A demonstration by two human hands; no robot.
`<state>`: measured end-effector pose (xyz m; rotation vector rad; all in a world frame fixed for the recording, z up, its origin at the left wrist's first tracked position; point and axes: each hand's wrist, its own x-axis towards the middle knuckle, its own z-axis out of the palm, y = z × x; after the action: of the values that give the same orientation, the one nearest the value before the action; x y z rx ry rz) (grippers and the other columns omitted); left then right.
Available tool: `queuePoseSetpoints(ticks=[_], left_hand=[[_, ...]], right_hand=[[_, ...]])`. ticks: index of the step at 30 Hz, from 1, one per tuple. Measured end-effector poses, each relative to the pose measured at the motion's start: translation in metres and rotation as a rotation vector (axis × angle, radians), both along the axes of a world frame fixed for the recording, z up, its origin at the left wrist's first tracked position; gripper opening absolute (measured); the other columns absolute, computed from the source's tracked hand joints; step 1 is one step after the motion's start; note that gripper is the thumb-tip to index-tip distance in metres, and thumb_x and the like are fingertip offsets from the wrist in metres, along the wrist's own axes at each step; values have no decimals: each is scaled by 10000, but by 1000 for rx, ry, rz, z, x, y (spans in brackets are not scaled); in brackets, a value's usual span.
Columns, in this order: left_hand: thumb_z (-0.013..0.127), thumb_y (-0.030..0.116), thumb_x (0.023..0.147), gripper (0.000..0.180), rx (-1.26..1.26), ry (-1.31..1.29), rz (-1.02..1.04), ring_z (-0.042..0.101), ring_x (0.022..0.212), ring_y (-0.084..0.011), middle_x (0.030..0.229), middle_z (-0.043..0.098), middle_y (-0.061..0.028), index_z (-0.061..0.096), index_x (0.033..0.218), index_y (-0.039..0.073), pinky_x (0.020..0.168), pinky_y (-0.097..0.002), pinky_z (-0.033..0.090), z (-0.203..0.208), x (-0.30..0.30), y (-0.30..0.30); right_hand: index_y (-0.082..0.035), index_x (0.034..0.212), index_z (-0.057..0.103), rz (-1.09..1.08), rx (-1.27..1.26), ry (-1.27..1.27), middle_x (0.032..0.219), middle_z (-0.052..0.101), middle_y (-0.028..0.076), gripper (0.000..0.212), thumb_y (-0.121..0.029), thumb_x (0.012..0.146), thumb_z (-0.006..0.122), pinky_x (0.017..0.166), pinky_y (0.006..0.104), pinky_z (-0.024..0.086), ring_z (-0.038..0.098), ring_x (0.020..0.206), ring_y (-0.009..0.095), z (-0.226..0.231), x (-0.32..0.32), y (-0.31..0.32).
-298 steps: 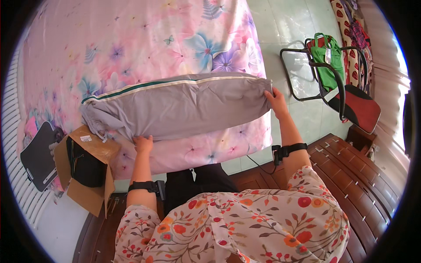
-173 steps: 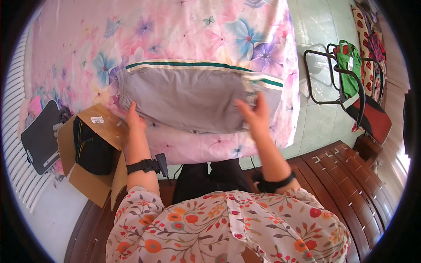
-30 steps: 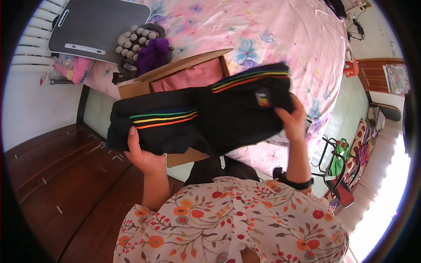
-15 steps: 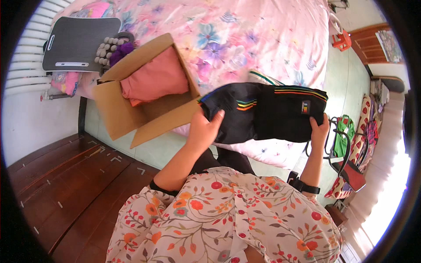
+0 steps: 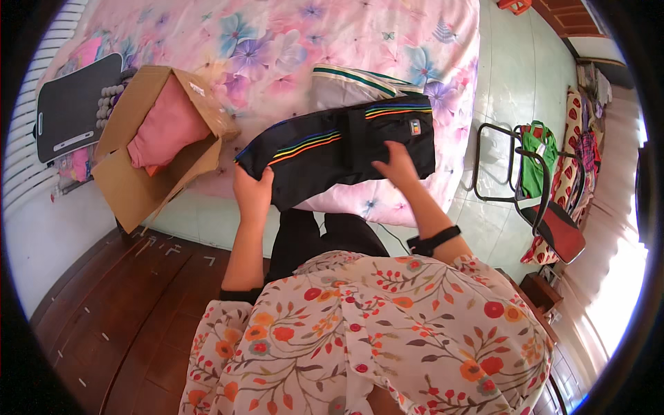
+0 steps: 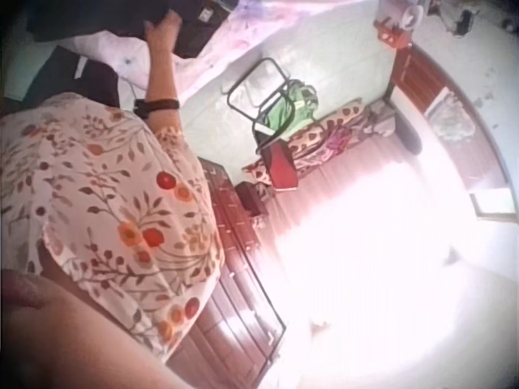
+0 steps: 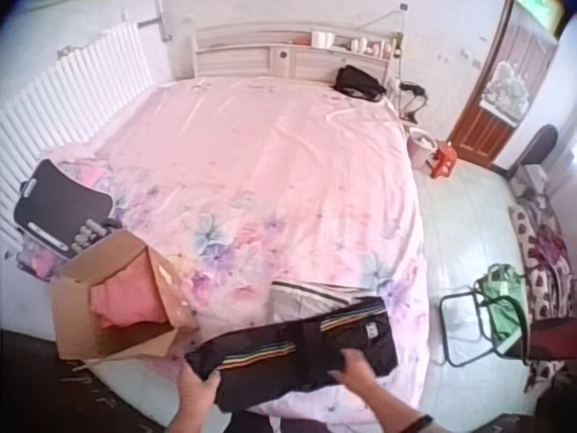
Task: Cleaning a massage device and folding clothes from a box.
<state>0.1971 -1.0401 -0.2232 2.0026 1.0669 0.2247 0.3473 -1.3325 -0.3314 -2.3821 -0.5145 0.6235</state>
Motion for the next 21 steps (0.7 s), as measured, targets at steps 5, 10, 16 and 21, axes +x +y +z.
queuePoseSetpoints(ticks=[5, 10, 16, 21], left_hand=[[592, 54, 726, 375, -299, -52, 87, 582, 937, -242, 1018, 609, -118, 540, 1091, -16, 838, -339, 443, 29, 9, -10], [539, 6, 710, 388, -624, -110, 222, 563, 911, -157, 1016, 597, -58, 553, 1097, -11, 827, -286, 444, 56, 11, -8], [681, 212, 820, 405, -402, -140, 244, 565, 955, -166, 1078, 601, -74, 550, 1130, -14, 853, -287, 430, 50, 23, 1], [663, 271, 838, 355, 7, 11, 139, 594, 879, -176, 968, 653, -91, 615, 1014, -32, 812, -292, 438, 64, 24, 20]], right_hand=[[58, 1385, 155, -135, -277, 79, 1427, 168, 301, 1036, -390, 671, 758, 989, 454, 383, 286, 1262, 478, -16, -31, 81], [-11, 1411, 143, -162, -463, 127, 1441, 169, 236, 968, -266, 683, 728, 895, 435, 478, 302, 1258, 442, -19, -15, 95], [73, 1188, 500, -260, 152, 116, 950, 630, 196, 542, -29, 660, 570, 808, 341, 479, 615, 869, 287, -5, 39, 12], [36, 1151, 542, -425, 379, 626, 925, 636, 74, 419, -62, 753, 627, 746, 268, 465, 586, 820, 142, 95, 83, -78]])
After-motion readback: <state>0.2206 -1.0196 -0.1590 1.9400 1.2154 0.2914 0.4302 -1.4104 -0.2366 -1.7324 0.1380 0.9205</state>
